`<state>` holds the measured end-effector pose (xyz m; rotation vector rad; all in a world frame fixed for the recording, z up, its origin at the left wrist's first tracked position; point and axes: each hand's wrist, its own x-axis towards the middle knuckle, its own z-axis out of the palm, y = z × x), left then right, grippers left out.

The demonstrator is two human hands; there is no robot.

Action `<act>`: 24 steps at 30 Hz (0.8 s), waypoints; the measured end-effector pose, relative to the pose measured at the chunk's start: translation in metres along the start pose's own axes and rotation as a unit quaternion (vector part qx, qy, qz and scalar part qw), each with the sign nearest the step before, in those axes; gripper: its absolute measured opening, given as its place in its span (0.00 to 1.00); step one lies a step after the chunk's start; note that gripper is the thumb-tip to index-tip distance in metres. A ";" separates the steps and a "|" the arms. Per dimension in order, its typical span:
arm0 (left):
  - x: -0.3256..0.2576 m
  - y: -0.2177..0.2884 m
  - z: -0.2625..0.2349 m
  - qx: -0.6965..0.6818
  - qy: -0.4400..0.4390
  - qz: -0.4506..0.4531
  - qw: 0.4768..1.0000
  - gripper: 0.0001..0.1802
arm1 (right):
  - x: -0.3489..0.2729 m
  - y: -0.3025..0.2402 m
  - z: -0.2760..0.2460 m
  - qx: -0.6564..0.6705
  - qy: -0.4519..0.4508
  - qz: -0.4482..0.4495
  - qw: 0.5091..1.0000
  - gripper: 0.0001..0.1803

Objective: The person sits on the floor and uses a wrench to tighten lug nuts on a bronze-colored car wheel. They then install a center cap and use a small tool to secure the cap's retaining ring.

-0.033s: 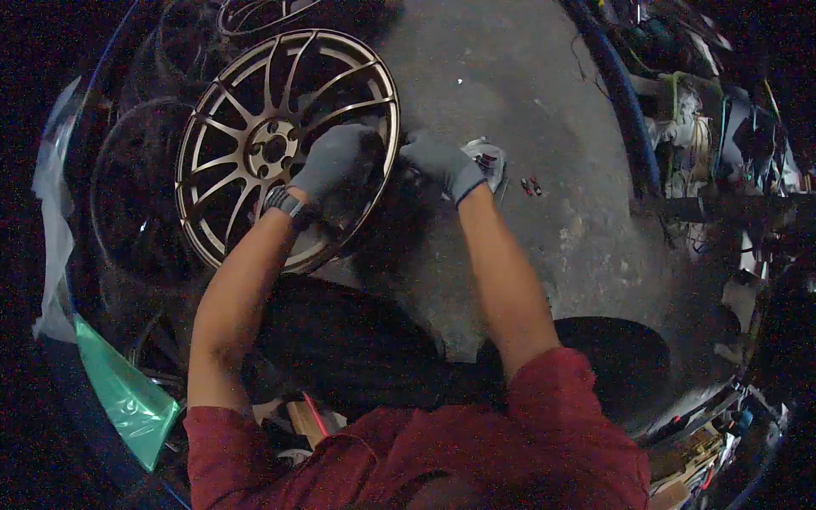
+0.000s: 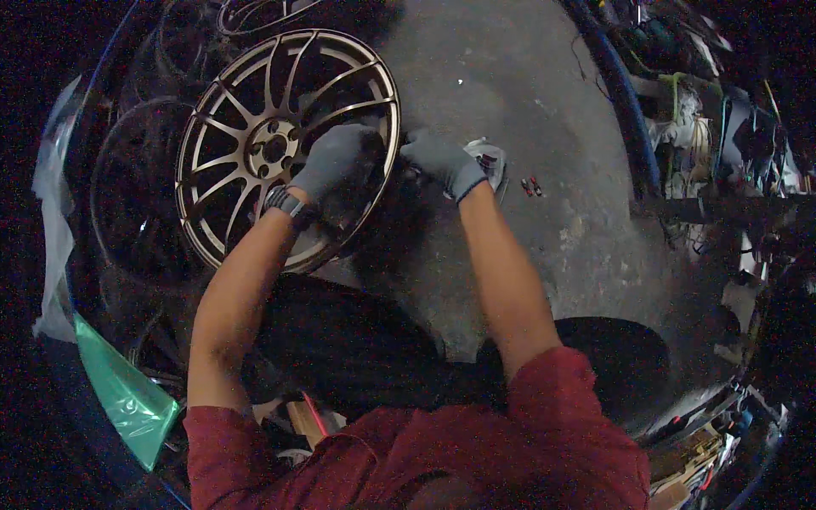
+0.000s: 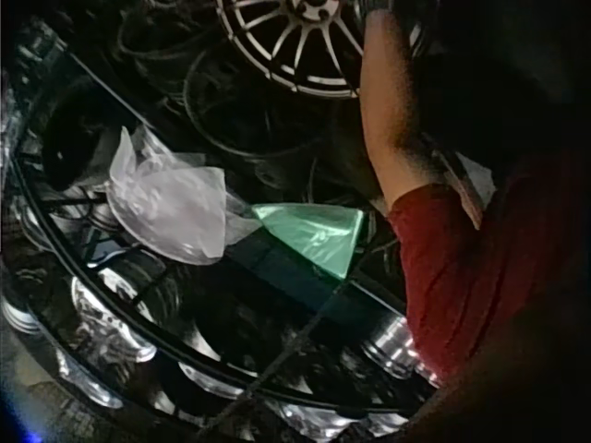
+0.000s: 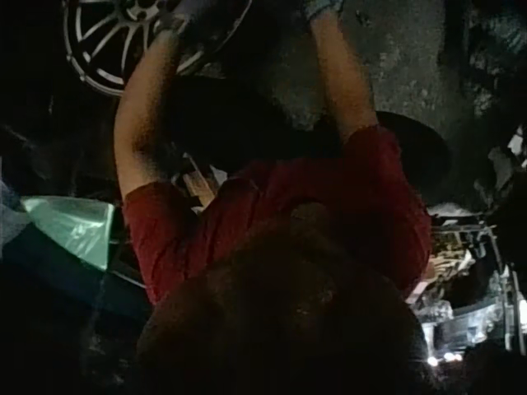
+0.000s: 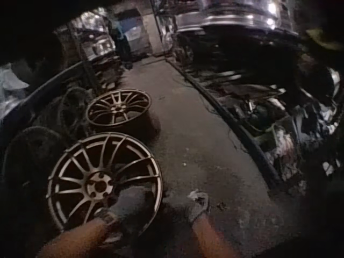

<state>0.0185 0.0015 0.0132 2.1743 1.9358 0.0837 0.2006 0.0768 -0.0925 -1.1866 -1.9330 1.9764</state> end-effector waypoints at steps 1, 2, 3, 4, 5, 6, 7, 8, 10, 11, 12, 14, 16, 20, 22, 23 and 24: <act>0.001 0.001 0.000 0.001 -0.002 -0.003 1.000 0.10 | 0.004 0.001 -0.001 -0.008 0.000 -0.012 1.000 0.24; 0.002 0.002 0.000 0.002 -0.005 -0.006 1.000 0.10 | 0.006 0.004 -0.001 -0.008 0.005 -0.016 1.000 0.22; 0.002 0.003 0.001 0.000 0.003 -0.005 1.000 0.10 | 0.007 0.007 0.000 -0.008 0.009 -0.020 1.000 0.21; 0.000 0.002 0.001 -0.001 0.009 -0.007 1.000 0.10 | 0.001 0.002 0.004 0.001 0.015 -0.016 1.000 0.17; -0.002 0.001 0.001 -0.001 0.015 -0.009 1.000 0.10 | -0.003 -0.003 0.007 0.009 0.021 -0.012 1.000 0.14; -0.004 0.000 0.001 0.000 0.012 -0.013 1.000 0.10 | 0.007 0.006 0.012 -0.009 0.021 -0.013 1.000 0.14; 0.004 0.004 0.002 -0.002 0.011 -0.005 1.000 0.10 | 0.019 0.027 0.009 -0.028 0.033 -0.011 0.999 0.14; 0.004 0.004 0.002 -0.001 0.008 -0.006 1.000 0.10 | 0.023 0.031 0.010 -0.010 0.039 -0.020 0.999 0.15; 0.003 0.004 0.002 0.007 -0.001 -0.014 1.000 0.10 | 0.022 0.035 0.019 0.061 0.051 -0.043 0.996 0.17; 0.003 0.005 0.001 0.010 -0.004 -0.017 1.000 0.10 | 0.015 0.033 0.027 0.114 0.059 -0.058 0.990 0.18; 0.003 0.006 0.000 0.010 -0.005 -0.019 1.000 0.10 | 0.007 0.030 0.035 0.166 0.067 -0.073 0.981 0.19; 0.001 0.007 -0.003 0.011 -0.008 -0.024 1.000 0.10 | -0.007 0.024 0.050 0.270 0.083 -0.101 0.954 0.21; 0.002 0.006 -0.002 0.014 -0.014 -0.023 1.000 0.10 | -0.013 0.018 0.064 0.383 0.093 -0.115 0.912 0.19; 0.003 0.006 -0.002 0.004 -0.005 -0.018 1.000 0.10 | -0.012 0.019 0.077 0.474 0.129 -0.114 0.864 0.20; 0.005 0.009 -0.005 0.014 -0.037 -0.026 0.999 0.10 | -0.013 0.029 0.060 0.129 0.192 -0.229 0.945 0.19; 0.006 0.011 -0.008 0.019 -0.052 -0.031 0.998 0.10 | -0.012 0.031 0.055 0.084 0.182 -0.220 0.955 0.19; 0.007 0.010 -0.005 0.015 -0.038 -0.032 0.999 0.10 | -0.011 0.033 0.050 0.038 0.172 -0.212 0.961 0.18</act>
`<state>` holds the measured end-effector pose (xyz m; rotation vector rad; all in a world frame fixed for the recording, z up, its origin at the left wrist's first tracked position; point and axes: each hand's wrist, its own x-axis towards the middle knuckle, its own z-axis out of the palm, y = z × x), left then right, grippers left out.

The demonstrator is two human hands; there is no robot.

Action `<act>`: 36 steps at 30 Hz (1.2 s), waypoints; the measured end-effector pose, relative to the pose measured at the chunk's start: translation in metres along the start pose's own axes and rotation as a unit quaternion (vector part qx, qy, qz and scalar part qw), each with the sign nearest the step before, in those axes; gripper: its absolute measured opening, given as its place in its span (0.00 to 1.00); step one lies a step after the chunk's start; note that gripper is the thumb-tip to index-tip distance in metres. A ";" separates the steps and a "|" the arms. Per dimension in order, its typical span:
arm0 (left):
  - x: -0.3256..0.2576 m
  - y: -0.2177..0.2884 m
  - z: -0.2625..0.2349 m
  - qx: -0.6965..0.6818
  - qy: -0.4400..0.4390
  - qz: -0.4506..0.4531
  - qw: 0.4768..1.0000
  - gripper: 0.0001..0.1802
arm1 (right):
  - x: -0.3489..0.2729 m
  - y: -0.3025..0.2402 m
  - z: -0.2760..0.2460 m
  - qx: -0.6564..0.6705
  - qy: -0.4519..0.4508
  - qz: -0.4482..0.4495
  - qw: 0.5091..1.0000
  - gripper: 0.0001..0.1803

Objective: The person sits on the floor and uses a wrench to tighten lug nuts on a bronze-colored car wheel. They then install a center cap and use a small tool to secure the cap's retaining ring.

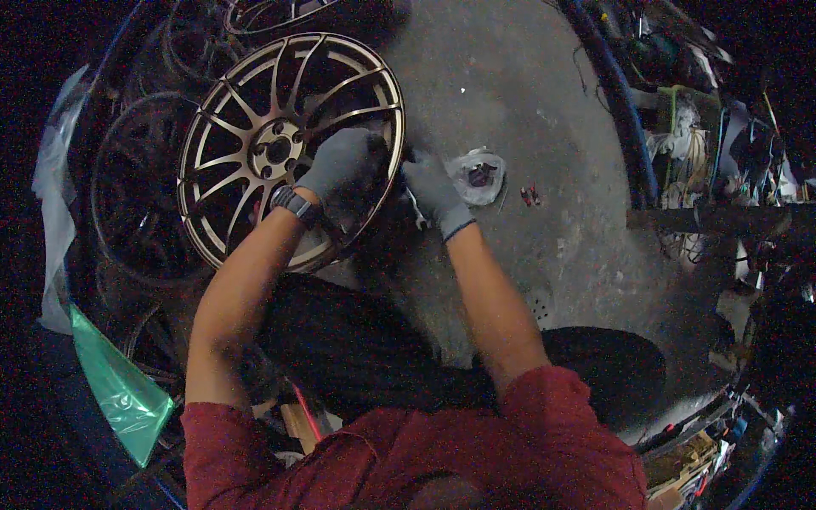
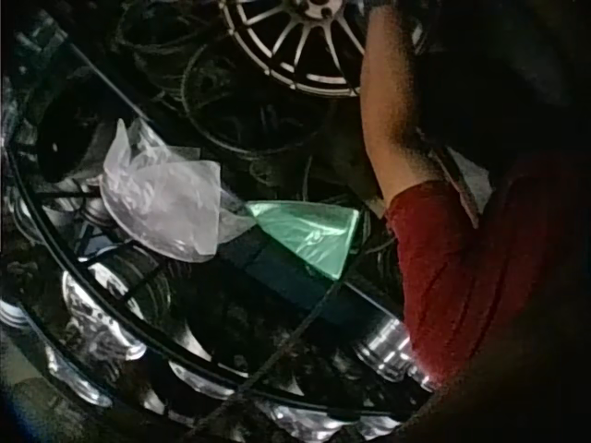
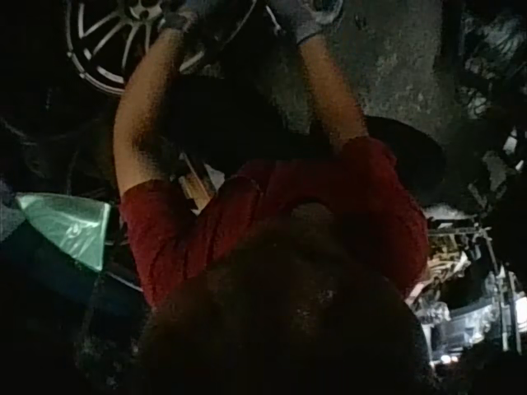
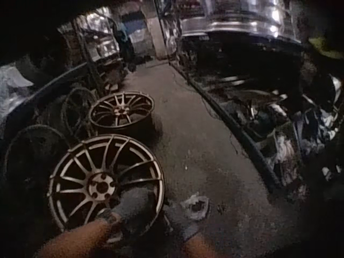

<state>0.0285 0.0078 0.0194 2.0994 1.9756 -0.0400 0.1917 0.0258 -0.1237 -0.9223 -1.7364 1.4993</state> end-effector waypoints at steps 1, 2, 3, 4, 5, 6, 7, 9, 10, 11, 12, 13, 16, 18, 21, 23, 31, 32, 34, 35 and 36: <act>-0.002 -0.004 0.006 -0.001 0.014 -0.006 1.000 0.10 | 0.005 -0.015 -0.002 0.088 -0.028 0.081 0.992 0.18; -0.002 -0.005 0.005 -0.003 0.029 -0.008 1.000 0.10 | 0.010 -0.029 -0.006 0.172 -0.052 0.160 0.971 0.17; -0.003 -0.005 0.004 -0.005 0.022 -0.011 1.000 0.10 | 0.012 -0.042 -0.010 0.175 -0.058 0.181 0.966 0.15; -0.004 -0.001 0.000 -0.009 0.015 -0.011 1.000 0.10 | 0.010 -0.053 -0.015 0.178 -0.062 0.204 0.961 0.13; -0.005 0.002 -0.003 -0.013 0.008 -0.012 1.000 0.10 | 0.011 -0.058 -0.019 0.180 -0.067 0.226 0.955 0.12; -0.005 0.002 -0.003 -0.013 0.008 -0.005 1.000 0.10 | 0.013 -0.051 -0.020 0.180 -0.076 0.233 0.953 0.11; -0.005 0.001 -0.003 -0.013 0.009 0.001 1.000 0.11 | 0.015 -0.046 -0.020 0.180 -0.086 0.241 0.950 0.11; -0.003 0.001 -0.004 -0.018 0.009 -0.005 1.000 0.11 | 0.020 -0.036 -0.025 0.159 -0.107 0.241 0.951 0.12; -0.003 0.002 -0.002 -0.024 0.007 -0.021 0.999 0.11 | 0.021 -0.037 -0.026 0.139 -0.119 0.236 0.954 0.13; -0.004 0.002 -0.001 -0.030 0.004 -0.036 0.999 0.11 | 0.022 -0.039 -0.026 0.118 -0.131 0.231 0.957 0.14; -0.006 0.001 -0.001 -0.027 0.010 -0.034 0.999 0.11 | 0.022 -0.039 -0.024 0.115 -0.127 0.236 0.956 0.15; -0.007 0.003 -0.002 -0.024 0.015 -0.030 0.999 0.11 | 0.022 -0.036 -0.024 0.111 -0.121 0.242 0.956 0.16; -0.005 0.007 -0.005 0.003 0.006 -0.015 1.000 0.11 | 0.022 -0.024 -0.021 0.098 -0.114 0.204 0.967 0.20; -0.003 0.005 -0.004 0.009 0.021 0.012 1.000 0.10 | 0.022 -0.016 -0.020 0.070 -0.098 0.182 0.976 0.22; -0.004 -0.010 0.010 -0.025 0.056 0.040 0.997 0.10 | 0.019 -0.015 -0.013 0.017 -0.080 0.229 0.970 0.26; -0.004 -0.013 0.010 -0.012 0.035 0.040 0.999 0.10 | 0.011 -0.012 -0.007 -0.104 -0.054 0.249 0.961 0.25; 0.003 -0.007 0.000 -0.016 0.111 0.084 0.990 0.09 | -0.053 0.087 0.029 -0.313 -0.014 0.300 0.901 0.30; -0.001 -0.005 -0.004 -0.019 0.140 0.081 0.987 0.09 | -0.067 0.086 0.035 -0.302 0.013 0.317 0.899 0.33; -0.004 0.006 -0.018 -0.036 0.163 0.070 0.984 0.11 | -0.082 0.082 0.025 -0.278 -0.030 0.309 0.909 0.37; -0.004 0.015 -0.024 -0.048 0.175 0.066 0.981 0.11 | -0.087 0.082 0.019 -0.269 -0.060 0.319 0.907 0.37; -0.004 0.023 -0.029 -0.068 0.180 0.058 0.980 0.12 | -0.090 0.081 0.014 -0.260 -0.090 0.329 0.904 0.37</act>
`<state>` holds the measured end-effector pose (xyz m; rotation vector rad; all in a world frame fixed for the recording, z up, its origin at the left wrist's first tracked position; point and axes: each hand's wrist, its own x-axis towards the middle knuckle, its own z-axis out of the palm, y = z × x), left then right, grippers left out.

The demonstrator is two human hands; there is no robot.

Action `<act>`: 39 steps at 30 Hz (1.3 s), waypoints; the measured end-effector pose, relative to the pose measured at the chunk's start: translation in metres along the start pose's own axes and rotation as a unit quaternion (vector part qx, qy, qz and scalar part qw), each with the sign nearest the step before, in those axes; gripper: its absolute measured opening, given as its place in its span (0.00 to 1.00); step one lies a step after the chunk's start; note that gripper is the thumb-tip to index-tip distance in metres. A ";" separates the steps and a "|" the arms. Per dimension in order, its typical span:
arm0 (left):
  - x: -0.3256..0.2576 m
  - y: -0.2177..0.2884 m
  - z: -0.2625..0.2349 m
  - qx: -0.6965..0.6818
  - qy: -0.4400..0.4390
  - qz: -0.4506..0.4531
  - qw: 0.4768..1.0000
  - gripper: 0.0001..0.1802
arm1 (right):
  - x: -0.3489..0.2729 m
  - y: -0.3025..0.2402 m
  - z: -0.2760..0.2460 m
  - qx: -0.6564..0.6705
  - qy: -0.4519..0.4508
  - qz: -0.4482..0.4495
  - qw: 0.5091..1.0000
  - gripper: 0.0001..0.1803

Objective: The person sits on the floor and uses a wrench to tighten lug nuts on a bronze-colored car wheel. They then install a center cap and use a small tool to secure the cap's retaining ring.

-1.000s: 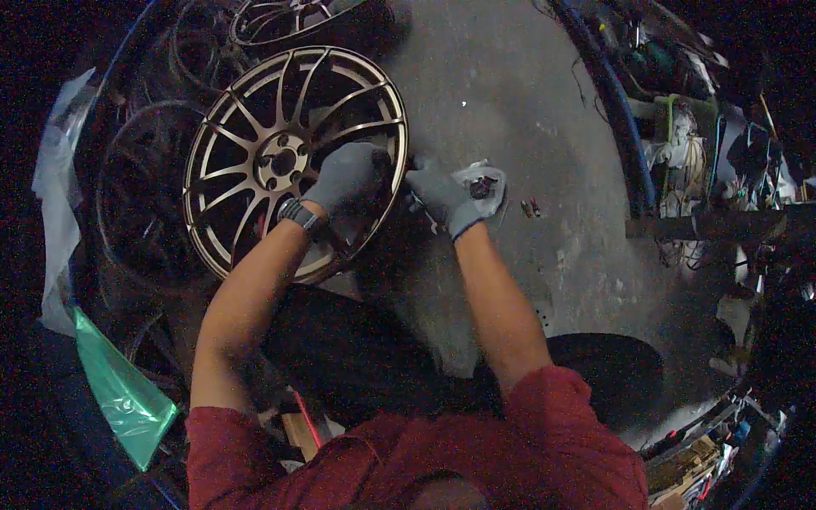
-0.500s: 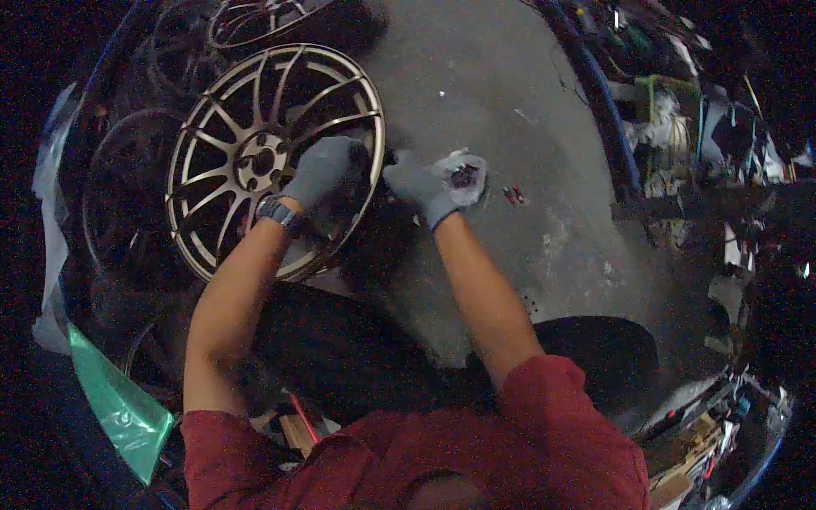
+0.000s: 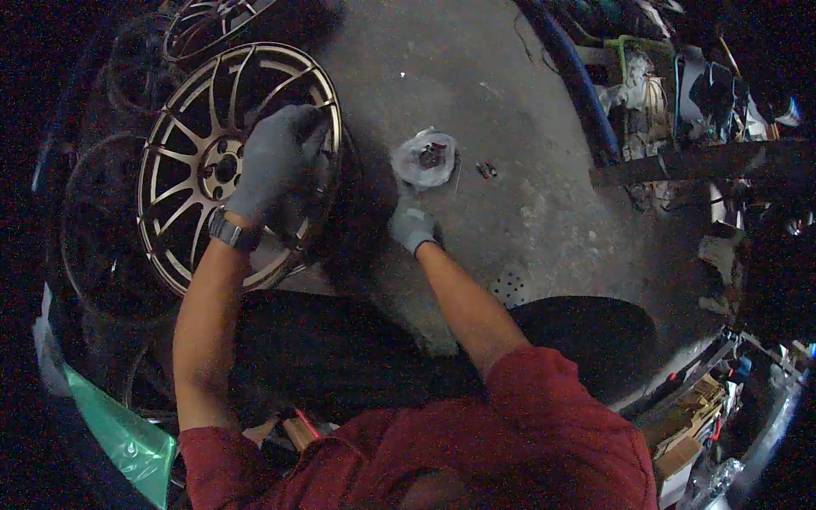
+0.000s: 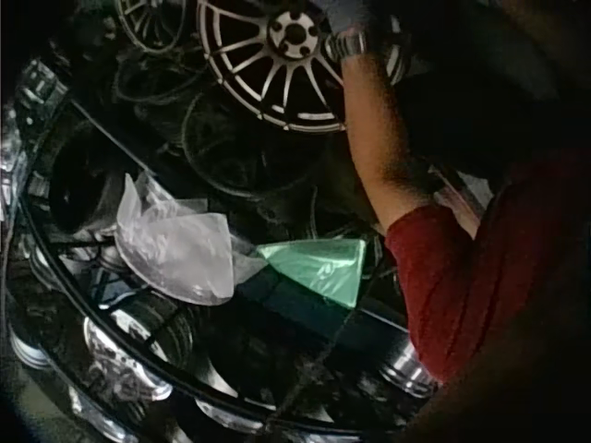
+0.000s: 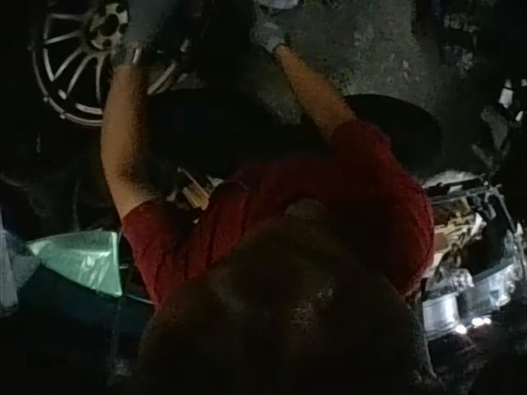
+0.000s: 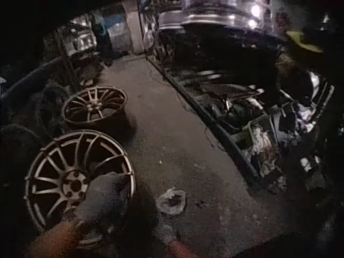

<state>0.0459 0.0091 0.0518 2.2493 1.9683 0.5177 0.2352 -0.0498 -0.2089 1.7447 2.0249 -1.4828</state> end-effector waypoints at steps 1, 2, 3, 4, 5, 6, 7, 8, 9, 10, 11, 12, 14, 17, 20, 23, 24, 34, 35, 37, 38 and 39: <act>0.003 0.009 -0.005 -0.017 0.008 -0.010 1.000 0.13 | 0.002 0.002 -0.003 -0.020 -0.025 0.010 0.999 0.37; 0.005 0.016 -0.007 -0.034 0.015 -0.020 0.999 0.15 | 0.006 0.004 -0.007 -0.040 -0.049 0.020 0.998 0.36; 0.007 0.023 -0.007 -0.045 0.014 -0.023 0.999 0.15 | 0.009 0.007 -0.011 -0.059 -0.073 0.030 0.995 0.35; 0.009 0.028 -0.008 -0.054 0.015 -0.027 0.998 0.16 | 0.010 0.009 -0.014 -0.094 -0.024 -0.012 0.995 0.30; 0.010 0.032 -0.009 -0.063 0.015 -0.031 0.997 0.16 | 0.011 0.013 -0.018 -0.128 0.025 -0.053 0.990 0.26; 0.012 0.037 -0.011 -0.074 0.001 -0.041 0.996 0.17 | 0.013 0.017 -0.024 -0.128 0.054 -0.074 0.988 0.24; 0.013 0.041 -0.014 -0.084 -0.013 -0.051 0.995 0.17 | 0.013 0.019 -0.031 -0.128 0.083 -0.096 0.984 0.23; 0.012 0.041 -0.016 -0.092 -0.028 -0.065 0.993 0.18 | 0.014 0.013 -0.043 -0.093 0.089 -0.099 0.987 0.24; 0.011 0.041 -0.018 -0.091 -0.046 -0.078 0.992 0.18 | 0.015 0.007 -0.057 -0.070 0.105 -0.099 0.987 0.24; 0.010 0.042 -0.022 -0.090 -0.064 -0.091 0.990 0.18 | 0.015 0.002 -0.071 -0.045 0.121 -0.100 0.987 0.24; 0.009 0.042 -0.022 -0.090 -0.083 -0.102 0.987 0.18 | 0.018 0.001 -0.084 -0.032 0.148 -0.096 0.984 0.24; 0.007 0.039 -0.018 -0.130 -0.062 -0.099 0.985 0.18 | 0.020 0.000 -0.096 -0.018 0.174 -0.092 0.980 0.25; 0.002 0.031 -0.008 -0.206 -0.018 -0.092 0.974 0.16 | 0.020 -0.007 -0.119 0.010 0.184 -0.071 0.980 0.26; 0.013 0.040 0.004 -0.313 0.017 -0.049 0.948 0.14 | 0.036 0.004 -0.125 -0.045 0.193 -0.122 0.973 0.28; 0.042 0.059 0.004 -0.280 -0.068 -0.035 0.957 0.15 | 0.040 0.001 -0.114 -0.118 0.175 -0.121 0.970 0.32; 0.088 0.075 0.026 -0.263 -0.049 -0.018 0.963 0.18 | 0.039 -0.003 -0.091 -0.173 0.253 -0.061 0.950 0.34; 0.104 0.081 0.043 -0.265 -0.042 -0.026 0.963 0.19 | 0.041 0.005 -0.085 -0.192 0.296 -0.032 0.935 0.34; 0.022 0.075 0.239 -0.542 0.021 -0.384 0.747 0.17 | 0.057 0.056 -0.093 -0.012 0.298 -0.073 0.952 0.27; 0.007 0.052 0.256 -0.484 0.015 -0.349 0.802 0.17 | 0.044 0.035 -0.102 -0.022 0.241 -0.012 0.970 0.27; -0.008 0.035 0.278 -0.416 -0.010 -0.298 0.859 0.18 | 0.039 0.046 -0.107 0.003 0.288 -0.047 0.956 0.28; -0.012 0.035 0.280 -0.400 -0.025 -0.290 0.869 0.18 | 0.039 0.057 -0.109 0.016 0.311 -0.064 0.948 0.29; -0.013 0.035 0.283 -0.425 -0.037 -0.321 0.845 0.19 | 0.040 0.064 -0.111 -0.001 0.300 -0.052 0.952 0.29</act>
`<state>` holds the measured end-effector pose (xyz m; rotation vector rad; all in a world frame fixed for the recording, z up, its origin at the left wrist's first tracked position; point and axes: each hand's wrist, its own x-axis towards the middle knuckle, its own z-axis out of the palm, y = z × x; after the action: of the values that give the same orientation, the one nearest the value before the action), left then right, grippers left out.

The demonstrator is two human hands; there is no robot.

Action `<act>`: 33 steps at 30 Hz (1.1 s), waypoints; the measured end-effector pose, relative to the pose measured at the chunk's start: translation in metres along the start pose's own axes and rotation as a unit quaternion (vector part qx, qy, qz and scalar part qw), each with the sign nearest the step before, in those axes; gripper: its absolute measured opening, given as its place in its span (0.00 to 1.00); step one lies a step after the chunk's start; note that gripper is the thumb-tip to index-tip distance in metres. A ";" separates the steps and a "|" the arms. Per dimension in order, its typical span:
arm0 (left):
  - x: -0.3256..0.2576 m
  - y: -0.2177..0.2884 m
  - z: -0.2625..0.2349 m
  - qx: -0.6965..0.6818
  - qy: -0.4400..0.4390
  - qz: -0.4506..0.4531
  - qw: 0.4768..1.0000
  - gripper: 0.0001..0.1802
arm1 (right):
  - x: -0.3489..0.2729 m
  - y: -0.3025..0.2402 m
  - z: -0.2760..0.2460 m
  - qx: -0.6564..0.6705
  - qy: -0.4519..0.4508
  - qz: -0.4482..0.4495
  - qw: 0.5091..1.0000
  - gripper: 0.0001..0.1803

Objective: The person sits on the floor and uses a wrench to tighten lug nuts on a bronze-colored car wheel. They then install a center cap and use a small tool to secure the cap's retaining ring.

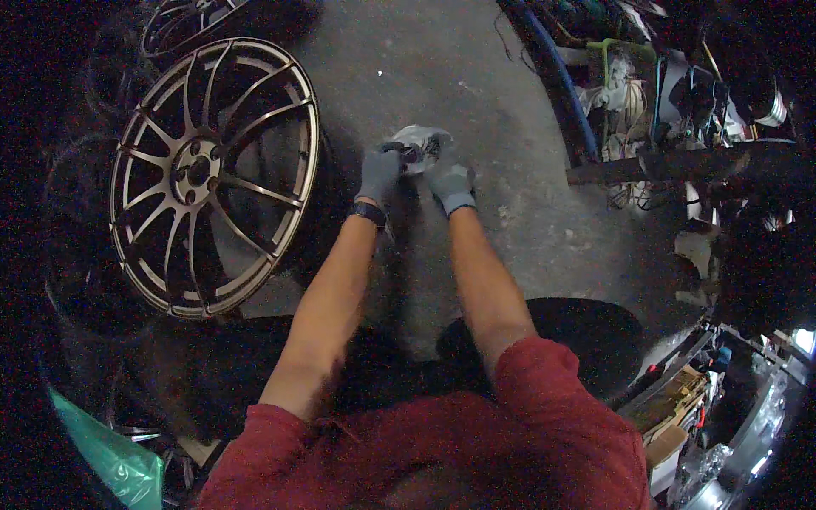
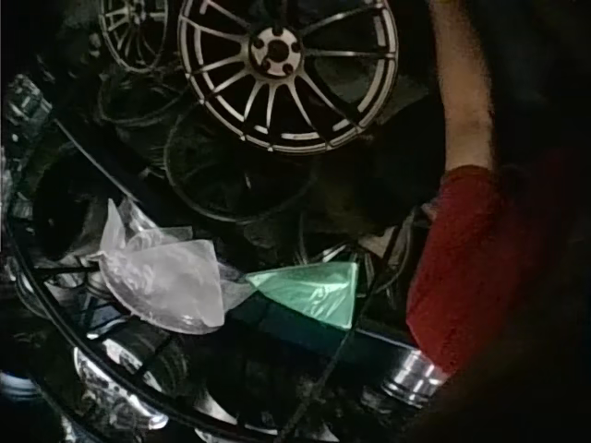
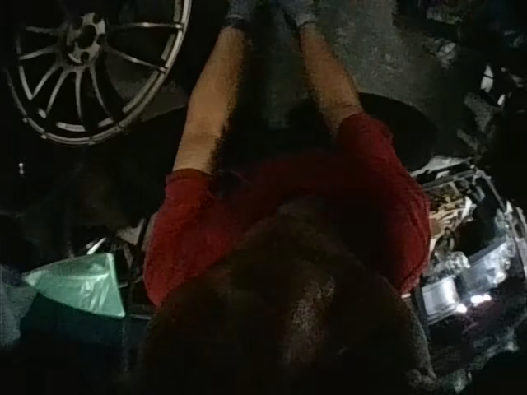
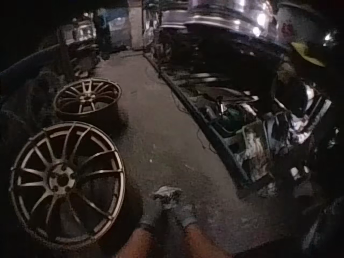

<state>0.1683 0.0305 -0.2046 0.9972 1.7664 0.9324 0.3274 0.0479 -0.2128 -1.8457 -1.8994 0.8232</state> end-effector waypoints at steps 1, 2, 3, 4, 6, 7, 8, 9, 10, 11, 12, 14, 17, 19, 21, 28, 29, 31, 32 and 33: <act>-0.002 0.009 0.004 -0.030 -0.014 -0.033 0.999 0.19 | 0.007 0.019 0.001 -0.022 -0.005 0.012 1.000 0.29; -0.005 0.017 0.004 -0.060 -0.021 -0.049 0.997 0.19 | 0.011 0.024 0.000 -0.040 -0.013 0.021 0.999 0.30; -0.012 0.025 0.005 -0.091 -0.026 -0.066 0.993 0.18 | 0.015 0.030 -0.004 -0.054 -0.031 0.042 0.997 0.31; -0.019 0.027 -0.001 -0.117 -0.020 -0.085 0.989 0.18 | 0.016 0.020 -0.006 -0.061 -0.057 0.055 0.995 0.32; -0.019 0.020 -0.005 -0.014 0.033 -0.033 0.999 0.17 | 0.023 -0.001 -0.007 -0.052 -0.088 0.050 0.993 0.35; -0.020 0.019 -0.006 0.039 0.061 -0.010 0.997 0.17 | 0.027 0.000 -0.011 -0.036 -0.095 0.040 0.994 0.36; -0.027 0.030 -0.003 0.119 0.096 0.133 0.979 0.16 | 0.030 0.007 -0.015 -0.022 -0.101 0.038 0.994 0.37; -0.039 0.057 -0.004 0.125 0.079 0.149 0.978 0.17 | 0.031 0.009 -0.025 -0.043 -0.133 0.049 0.989 0.39; -0.053 0.086 -0.010 0.132 0.068 0.165 0.975 0.17 | 0.033 0.008 -0.038 -0.065 -0.163 0.055 0.983 0.40; -0.064 0.120 -0.014 0.053 0.017 0.062 0.997 0.17 | 0.037 0.014 -0.044 -0.047 -0.142 0.038 0.988 0.39; -0.060 0.125 -0.006 0.035 0.050 0.099 0.993 0.17 | 0.042 0.013 -0.043 -0.029 -0.128 0.009 0.991 0.39; -0.053 0.150 0.001 -0.024 0.119 0.216 0.969 0.15 | 0.049 0.017 -0.045 0.027 -0.076 -0.059 0.995 0.35; -0.069 0.274 -0.062 -0.048 0.093 0.333 0.937 0.15 | 0.055 0.016 -0.064 0.121 -0.009 -0.138 0.983 0.29; -0.057 0.332 -0.128 0.084 0.180 0.376 0.905 0.16 | 0.056 -0.008 -0.092 0.132 -0.099 -0.061 0.984 0.26; -0.044 0.369 -0.206 0.201 0.200 0.428 0.858 0.15 | 0.049 -0.041 -0.123 0.145 -0.123 -0.002 0.982 0.23; -0.031 0.228 -0.408 0.643 0.011 0.243 0.726 0.17 | 0.046 -0.058 -0.126 0.268 -0.047 -0.011 0.962 0.20; -0.039 0.204 -0.407 0.628 0.026 0.195 0.753 0.17 | 0.048 -0.054 -0.125 0.256 -0.050 -0.014 0.965 0.21; -0.053 0.166 -0.410 0.624 0.062 0.140 0.766 0.18 | 0.041 -0.069 -0.123 0.249 -0.045 -0.009 0.967 0.21; -0.052 0.150 -0.410 0.631 0.084 0.144 0.757 0.17 | 0.038 -0.075 -0.124 0.242 -0.038 -0.007 0.969 0.21; -0.051 0.135 -0.411 0.639 0.106 0.147 0.748 0.16 | 0.038 -0.078 -0.123 0.243 -0.031 -0.009 0.969 0.21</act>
<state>-0.1649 -0.0364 0.0687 2.1056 2.4780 -0.2168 0.3419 0.1061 -0.0749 -1.5105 -1.5612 1.2236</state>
